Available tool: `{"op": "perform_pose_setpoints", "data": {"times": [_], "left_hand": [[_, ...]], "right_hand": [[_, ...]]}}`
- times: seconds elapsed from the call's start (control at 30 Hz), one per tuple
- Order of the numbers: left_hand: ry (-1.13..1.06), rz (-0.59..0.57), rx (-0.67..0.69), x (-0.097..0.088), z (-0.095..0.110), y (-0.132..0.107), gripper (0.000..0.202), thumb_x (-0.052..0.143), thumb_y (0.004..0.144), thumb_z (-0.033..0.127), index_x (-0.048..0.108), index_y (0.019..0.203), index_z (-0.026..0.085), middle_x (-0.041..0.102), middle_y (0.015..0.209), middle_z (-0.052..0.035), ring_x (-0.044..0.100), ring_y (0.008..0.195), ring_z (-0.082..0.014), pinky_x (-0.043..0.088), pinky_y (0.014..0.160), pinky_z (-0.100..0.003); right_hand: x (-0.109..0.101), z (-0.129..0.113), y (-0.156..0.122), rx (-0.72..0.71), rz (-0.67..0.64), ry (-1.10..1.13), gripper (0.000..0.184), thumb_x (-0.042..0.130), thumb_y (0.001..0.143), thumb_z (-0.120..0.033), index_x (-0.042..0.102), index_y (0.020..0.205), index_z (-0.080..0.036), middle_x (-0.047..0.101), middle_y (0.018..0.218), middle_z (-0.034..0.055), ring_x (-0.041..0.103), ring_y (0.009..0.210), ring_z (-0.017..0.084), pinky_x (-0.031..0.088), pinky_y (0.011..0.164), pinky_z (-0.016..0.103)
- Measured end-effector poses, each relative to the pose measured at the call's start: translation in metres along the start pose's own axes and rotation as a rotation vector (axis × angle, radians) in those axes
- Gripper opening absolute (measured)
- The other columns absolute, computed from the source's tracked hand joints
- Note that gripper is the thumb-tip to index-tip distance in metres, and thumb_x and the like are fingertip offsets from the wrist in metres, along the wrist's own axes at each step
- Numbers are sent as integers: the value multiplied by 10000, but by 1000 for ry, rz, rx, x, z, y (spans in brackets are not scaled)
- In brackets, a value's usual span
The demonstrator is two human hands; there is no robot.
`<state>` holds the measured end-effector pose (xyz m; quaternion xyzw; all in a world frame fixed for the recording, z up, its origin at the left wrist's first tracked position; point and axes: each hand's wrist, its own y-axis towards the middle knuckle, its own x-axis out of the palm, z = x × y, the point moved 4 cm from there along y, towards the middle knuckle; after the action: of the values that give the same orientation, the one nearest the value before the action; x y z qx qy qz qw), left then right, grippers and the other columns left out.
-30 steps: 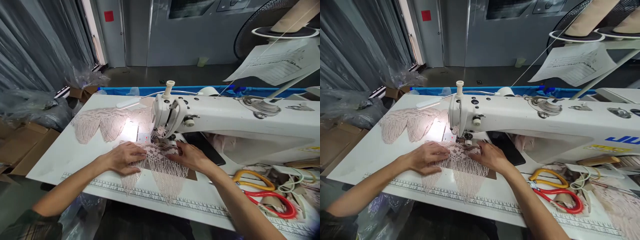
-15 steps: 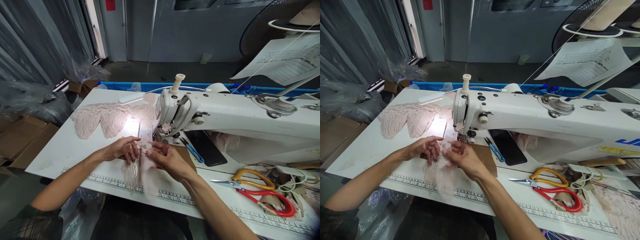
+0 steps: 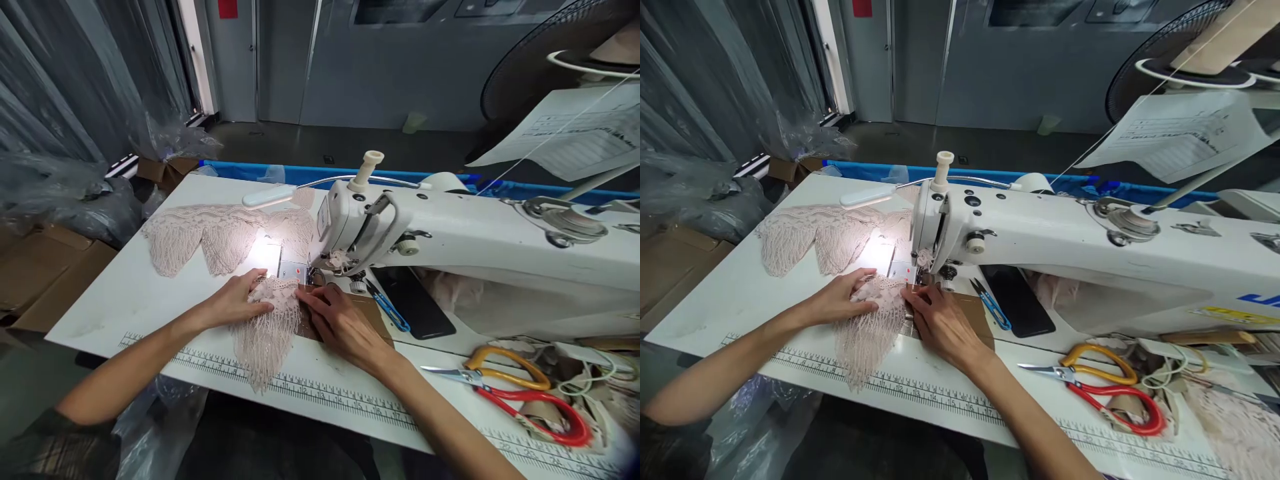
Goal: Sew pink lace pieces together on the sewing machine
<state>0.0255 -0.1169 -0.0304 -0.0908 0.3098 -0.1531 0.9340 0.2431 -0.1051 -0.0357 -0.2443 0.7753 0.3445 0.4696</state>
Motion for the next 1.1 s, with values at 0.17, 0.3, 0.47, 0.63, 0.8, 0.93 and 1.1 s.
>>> {"op": "perform_pose_setpoints", "data": {"times": [0.17,0.3,0.47,0.63,0.8,0.93,1.1], "left_hand": [[66,145,-28,2,-2,3,891,691,768,549,306,1469,156,615,1238,-190,549,1221,-367,494,918,-461],[77,111,-40,-1,2,-1,858,653,795,567,318,1464,147,612,1235,-198,540,1233,-368,489,930,-462],[71,79,-23,-3,6,-5,797,689,778,525,384,1430,182,584,1299,-190,503,1279,-352,461,987,-460],[138,118,4,4,2,0,826,699,766,546,372,1438,192,637,1214,-159,594,1159,-343,494,928,-457],[146,98,-25,4,0,1,925,716,733,577,330,1465,165,555,1328,-212,504,1267,-368,461,976,-466],[196,70,-18,1,2,-3,828,648,794,549,339,1461,169,546,1339,-213,496,1277,-370,455,977,-476],[209,53,-23,1,5,-6,798,655,785,522,374,1440,163,553,1335,-201,519,1247,-372,461,967,-474]], "right_hand": [[10,9,3,-2,-8,-155,447,386,909,-145,541,1322,-217,546,1066,146,576,889,233,558,765,422],[14,18,0,43,50,-128,421,384,935,-192,525,1331,-198,551,1079,153,571,926,253,553,786,440],[11,9,-6,24,135,21,370,396,953,-213,520,1301,-192,562,1103,139,557,986,244,522,852,443],[10,-1,-6,-74,100,14,308,437,897,-167,596,1160,-185,573,1075,125,539,1013,260,479,865,468],[11,2,-6,-42,136,82,228,399,912,-164,579,1052,-166,594,1055,130,536,1030,262,472,894,460],[11,0,-7,-49,130,66,218,390,916,-162,568,1043,-164,584,1054,137,529,1031,267,474,908,470],[6,-1,-5,-26,136,83,252,385,929,-164,563,1107,-180,572,1072,135,547,1037,265,497,917,473]]}}
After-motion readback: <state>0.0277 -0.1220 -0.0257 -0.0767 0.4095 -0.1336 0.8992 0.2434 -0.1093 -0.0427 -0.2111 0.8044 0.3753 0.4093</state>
